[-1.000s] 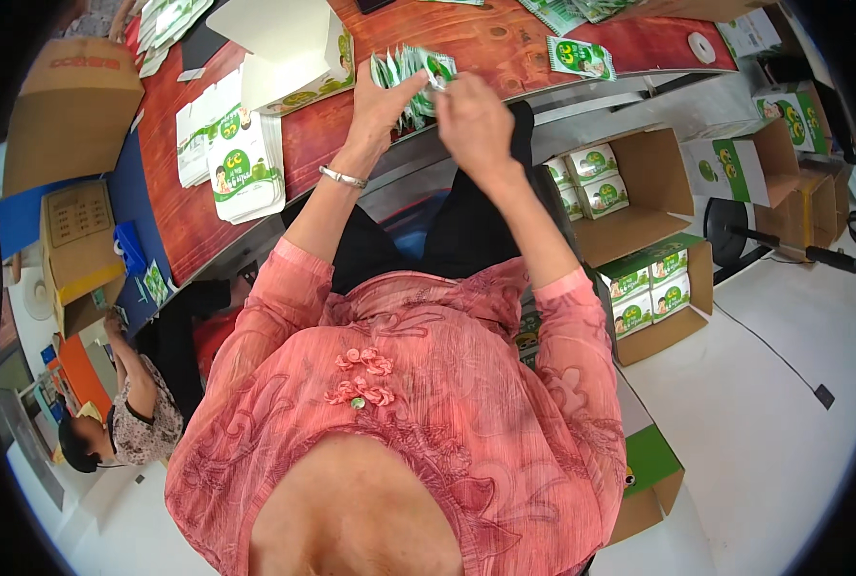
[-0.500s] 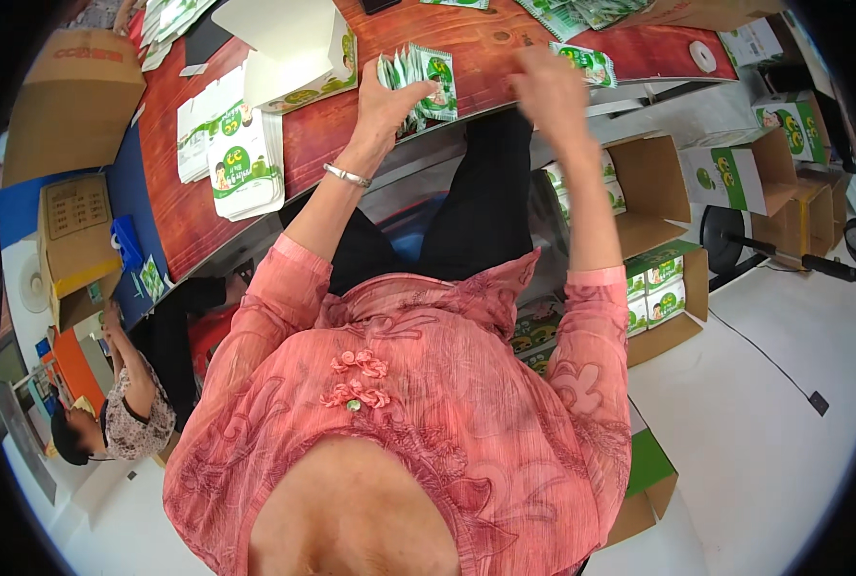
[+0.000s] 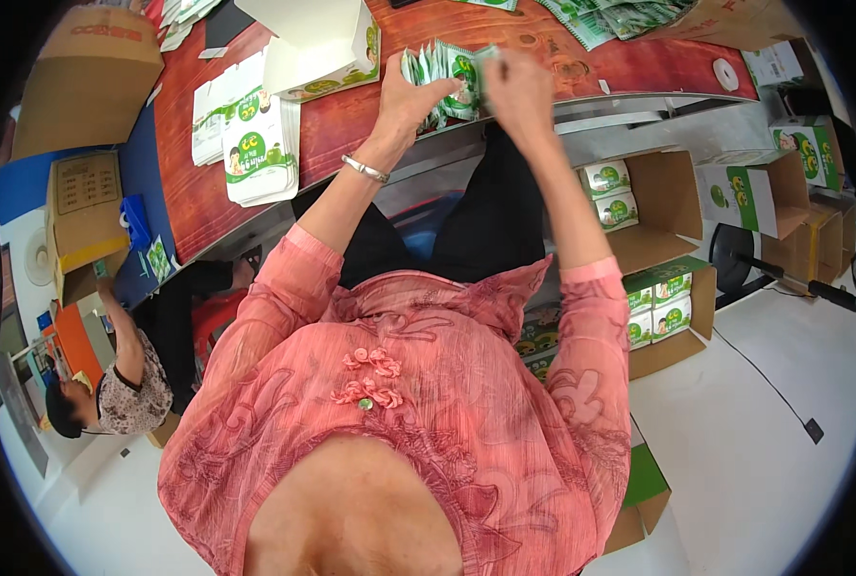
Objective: The person packs packets into boxes by hand and folds cardboard templates to assemble boxes.
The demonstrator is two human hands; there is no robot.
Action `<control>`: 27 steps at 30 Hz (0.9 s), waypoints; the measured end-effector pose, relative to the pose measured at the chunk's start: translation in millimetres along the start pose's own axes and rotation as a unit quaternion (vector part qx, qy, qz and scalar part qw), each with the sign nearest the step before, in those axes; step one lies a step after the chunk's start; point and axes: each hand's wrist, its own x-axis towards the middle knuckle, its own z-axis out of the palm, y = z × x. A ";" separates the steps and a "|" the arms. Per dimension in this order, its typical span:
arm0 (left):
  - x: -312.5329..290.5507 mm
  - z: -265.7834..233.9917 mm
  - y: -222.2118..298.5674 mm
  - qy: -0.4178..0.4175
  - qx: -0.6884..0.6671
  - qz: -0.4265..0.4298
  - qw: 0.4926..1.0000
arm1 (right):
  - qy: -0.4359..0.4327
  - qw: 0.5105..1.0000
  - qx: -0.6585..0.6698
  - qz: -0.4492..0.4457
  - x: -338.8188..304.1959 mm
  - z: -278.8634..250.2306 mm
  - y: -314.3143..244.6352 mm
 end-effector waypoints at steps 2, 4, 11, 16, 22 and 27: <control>2.9 -2.0 5.9 0.005 0.001 0.012 1.000 | -0.040 0.998 0.041 0.036 -0.1 13.2 -15.7; -1.2 -6.7 8.4 -0.035 -0.071 -0.014 0.997 | -0.125 0.979 0.118 0.109 -0.3 18.0 -27.7; -7.5 -11.1 16.1 -0.029 0.008 -0.003 1.000 | -0.248 0.871 0.340 0.255 -3.8 -0.4 -24.0; -19.9 -13.8 26.2 -0.026 0.100 -0.074 0.992 | -0.374 0.892 0.226 0.118 21.9 -18.7 -21.8; -20.3 -12.3 30.0 -0.024 0.061 -0.061 0.996 | -0.488 0.835 0.169 0.187 51.5 -16.5 -25.6; -3.1 -4.7 30.5 -0.040 0.090 -0.044 0.994 | -0.462 0.854 0.131 0.202 57.4 -13.0 -31.5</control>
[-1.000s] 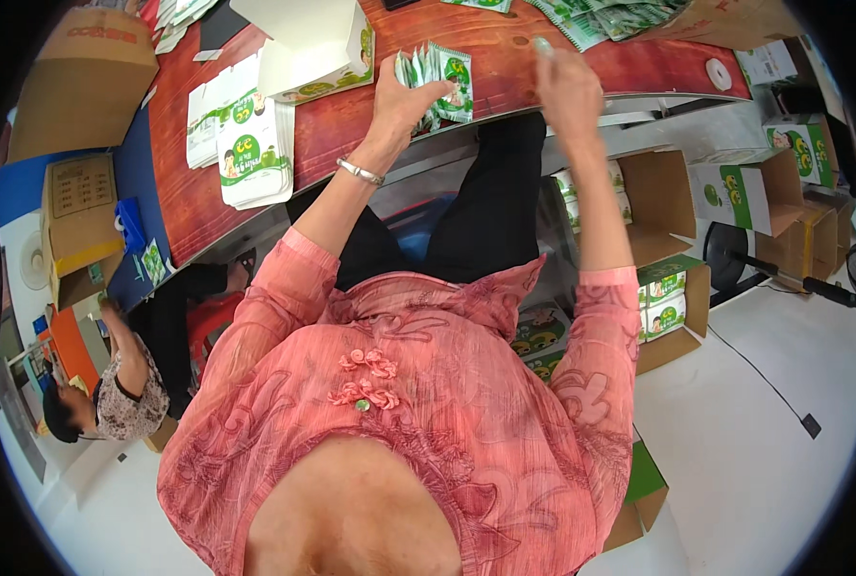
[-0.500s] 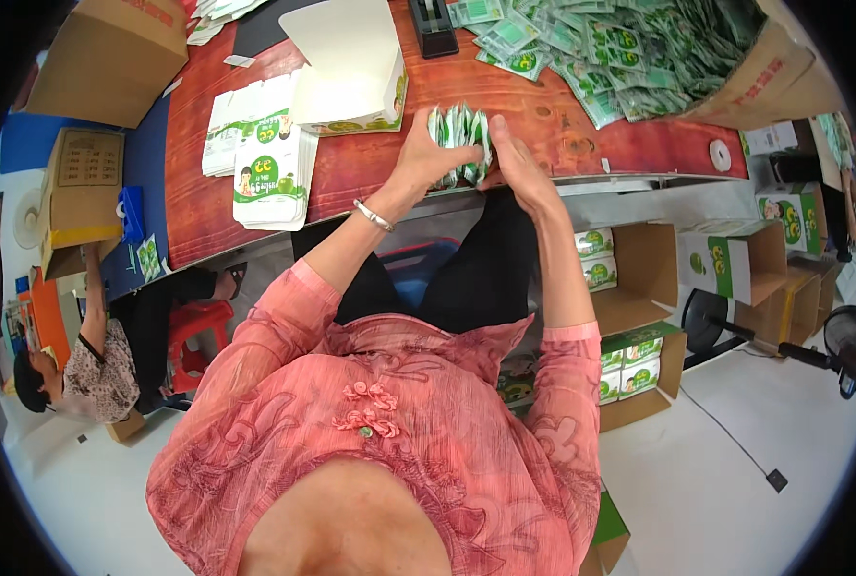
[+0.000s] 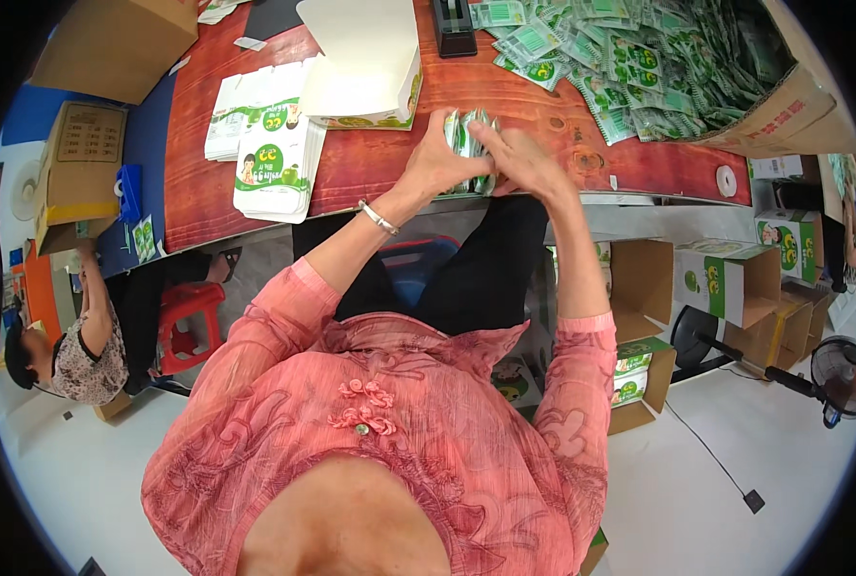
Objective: The person packs packets into boxes by hand and folds cardboard templates to assemble boxes.
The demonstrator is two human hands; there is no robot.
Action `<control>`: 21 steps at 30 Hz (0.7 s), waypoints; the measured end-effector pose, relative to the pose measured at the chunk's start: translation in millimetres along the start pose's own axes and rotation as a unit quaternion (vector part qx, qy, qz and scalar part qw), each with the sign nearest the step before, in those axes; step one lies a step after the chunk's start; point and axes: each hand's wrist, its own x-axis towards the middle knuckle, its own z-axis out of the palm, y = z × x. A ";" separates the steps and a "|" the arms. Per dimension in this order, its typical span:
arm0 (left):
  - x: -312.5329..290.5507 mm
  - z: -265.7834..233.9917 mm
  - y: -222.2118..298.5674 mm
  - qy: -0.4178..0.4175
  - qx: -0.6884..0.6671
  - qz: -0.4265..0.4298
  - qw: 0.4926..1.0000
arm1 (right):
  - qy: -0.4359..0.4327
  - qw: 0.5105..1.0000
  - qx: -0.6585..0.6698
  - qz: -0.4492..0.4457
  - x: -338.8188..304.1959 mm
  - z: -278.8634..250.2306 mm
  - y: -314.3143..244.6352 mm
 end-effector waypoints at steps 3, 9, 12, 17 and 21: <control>1.5 -7.9 16.1 0.022 0.060 -0.025 0.998 | 0.033 0.999 -0.027 -0.026 -10.4 15.1 -26.7; -14.4 1.8 -18.6 0.033 0.037 -0.023 0.998 | 0.097 0.979 -0.177 -0.038 11.3 -14.8 -2.9; -29.1 5.1 -14.0 0.024 0.025 -0.019 0.999 | 0.288 0.900 -0.286 -0.158 63.3 -38.1 29.4; -24.3 0.5 -16.2 0.026 0.041 -0.031 0.998 | 0.468 0.707 -0.469 -0.247 99.0 -34.8 18.8; -18.1 -3.8 -8.1 0.035 0.026 -0.027 0.999 | 0.467 0.698 -0.493 -0.228 102.5 -32.5 24.1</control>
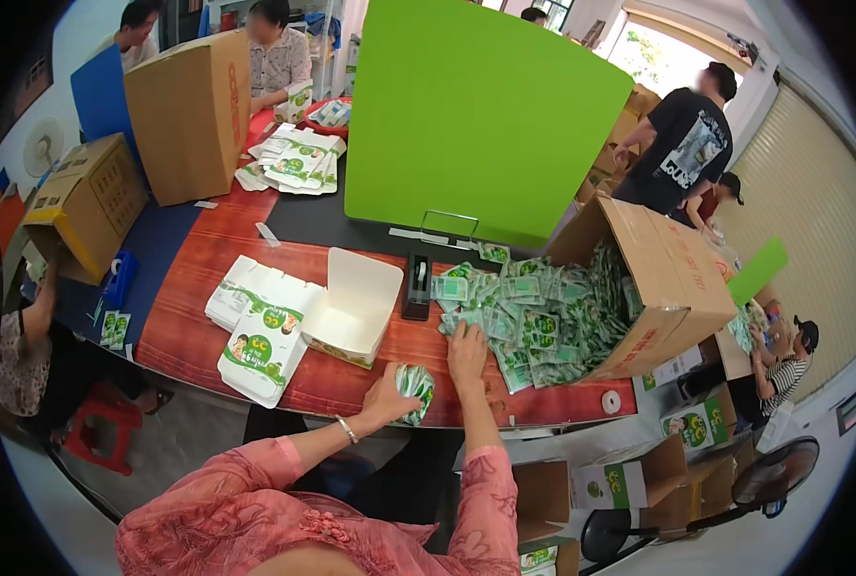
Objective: The person packs packets into boxes by hand and folds cardboard templates to assemble boxes.
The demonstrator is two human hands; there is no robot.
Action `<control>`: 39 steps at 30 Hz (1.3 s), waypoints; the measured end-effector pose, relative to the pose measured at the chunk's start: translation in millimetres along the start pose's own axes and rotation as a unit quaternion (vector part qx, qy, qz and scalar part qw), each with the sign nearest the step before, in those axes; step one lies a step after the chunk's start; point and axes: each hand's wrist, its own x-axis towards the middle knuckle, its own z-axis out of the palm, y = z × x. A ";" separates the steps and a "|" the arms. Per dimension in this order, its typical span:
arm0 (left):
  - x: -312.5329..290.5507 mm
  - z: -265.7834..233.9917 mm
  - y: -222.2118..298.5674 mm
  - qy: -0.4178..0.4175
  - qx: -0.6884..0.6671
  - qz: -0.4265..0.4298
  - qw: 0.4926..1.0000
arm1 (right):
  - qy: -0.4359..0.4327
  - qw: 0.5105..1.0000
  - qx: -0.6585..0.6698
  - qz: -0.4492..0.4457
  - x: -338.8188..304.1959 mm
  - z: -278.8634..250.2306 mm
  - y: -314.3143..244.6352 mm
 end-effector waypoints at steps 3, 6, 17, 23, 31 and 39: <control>3.5 3.8 -0.8 -0.002 -0.006 0.007 1.000 | -0.024 0.999 -0.023 0.016 -20.2 16.0 10.0; 2.5 7.3 -5.1 -0.010 0.003 0.001 1.000 | -0.007 1.000 -0.008 -0.002 -43.2 10.5 14.8; 0.6 3.2 -6.1 -0.001 -0.003 -0.006 1.000 | -0.089 0.935 0.267 0.214 -90.7 -51.6 -3.3; 6.8 17.8 -4.3 -0.032 0.022 0.024 0.999 | -0.071 0.911 0.325 0.243 -126.0 -82.3 -48.1; 8.4 0.6 -8.5 0.006 -0.024 0.087 0.996 | -0.185 0.735 0.573 0.312 -114.4 -87.1 -47.1; 5.0 -0.2 -5.1 0.002 -0.009 0.044 0.999 | -0.214 0.716 0.618 0.244 -127.8 -98.6 -40.1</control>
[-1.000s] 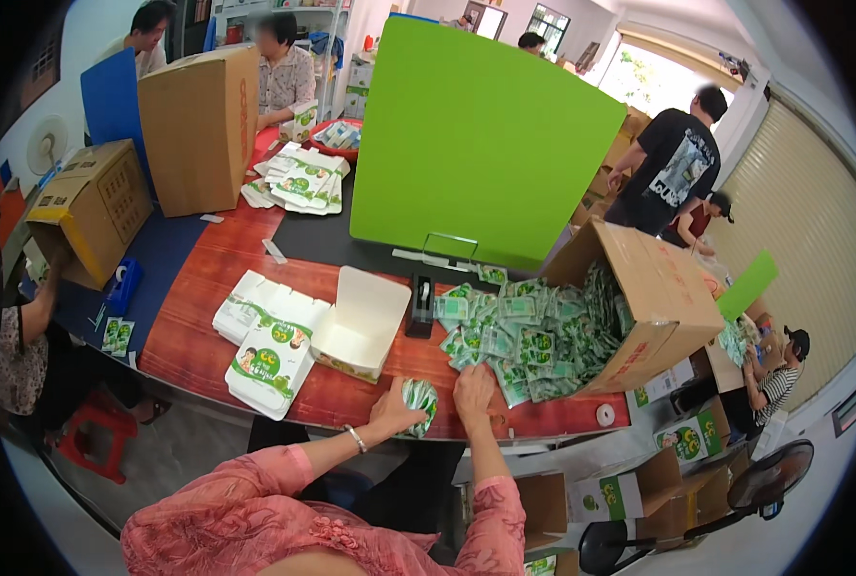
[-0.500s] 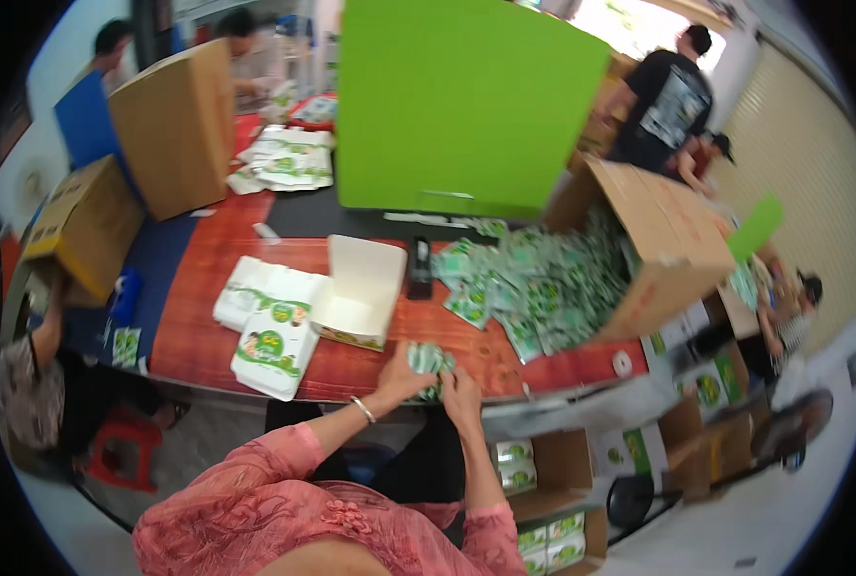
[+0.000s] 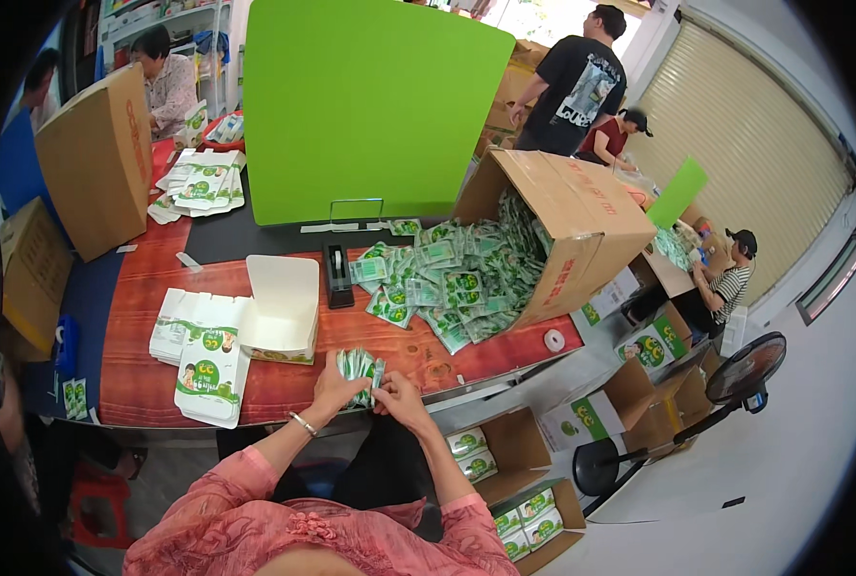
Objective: The person packs packets into boxes by hand and folds cardboard templates to assemble boxes.
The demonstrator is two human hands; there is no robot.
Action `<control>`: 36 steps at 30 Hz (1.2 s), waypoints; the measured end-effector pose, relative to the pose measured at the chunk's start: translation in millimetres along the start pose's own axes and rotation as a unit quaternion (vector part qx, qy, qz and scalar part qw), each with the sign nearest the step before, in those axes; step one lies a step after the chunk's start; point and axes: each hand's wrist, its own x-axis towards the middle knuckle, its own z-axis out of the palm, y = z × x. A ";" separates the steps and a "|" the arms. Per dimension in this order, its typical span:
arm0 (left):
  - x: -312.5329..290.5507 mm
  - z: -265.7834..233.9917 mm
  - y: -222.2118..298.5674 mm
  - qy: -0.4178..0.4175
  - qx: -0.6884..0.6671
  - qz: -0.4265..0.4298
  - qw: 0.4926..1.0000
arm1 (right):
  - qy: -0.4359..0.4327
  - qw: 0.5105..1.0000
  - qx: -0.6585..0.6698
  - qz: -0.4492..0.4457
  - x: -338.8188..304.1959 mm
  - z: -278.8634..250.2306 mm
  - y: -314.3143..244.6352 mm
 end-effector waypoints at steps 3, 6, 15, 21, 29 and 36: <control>-6.6 -0.6 -1.3 -0.007 -0.025 0.015 1.000 | -0.027 0.999 -0.016 0.013 -4.9 -0.9 -6.5; -4.1 3.0 0.2 -0.003 -0.022 0.027 0.999 | -0.065 0.997 -0.007 0.030 -4.3 -7.1 -11.1; 5.9 6.4 -11.1 0.008 -0.001 0.019 1.000 | -0.137 0.983 -0.059 0.105 29.7 -39.0 -14.4; 6.3 5.2 13.0 -0.012 0.007 -0.013 1.000 | 0.272 0.811 -0.468 -0.222 111.5 -70.6 -1.0; -7.2 0.0 8.0 0.007 0.013 -0.016 1.000 | 0.189 0.705 -0.637 -0.249 130.6 -54.5 35.3; 1.7 0.5 3.6 0.016 0.032 -0.025 0.999 | 0.248 0.828 -0.439 -0.244 54.9 -30.9 15.2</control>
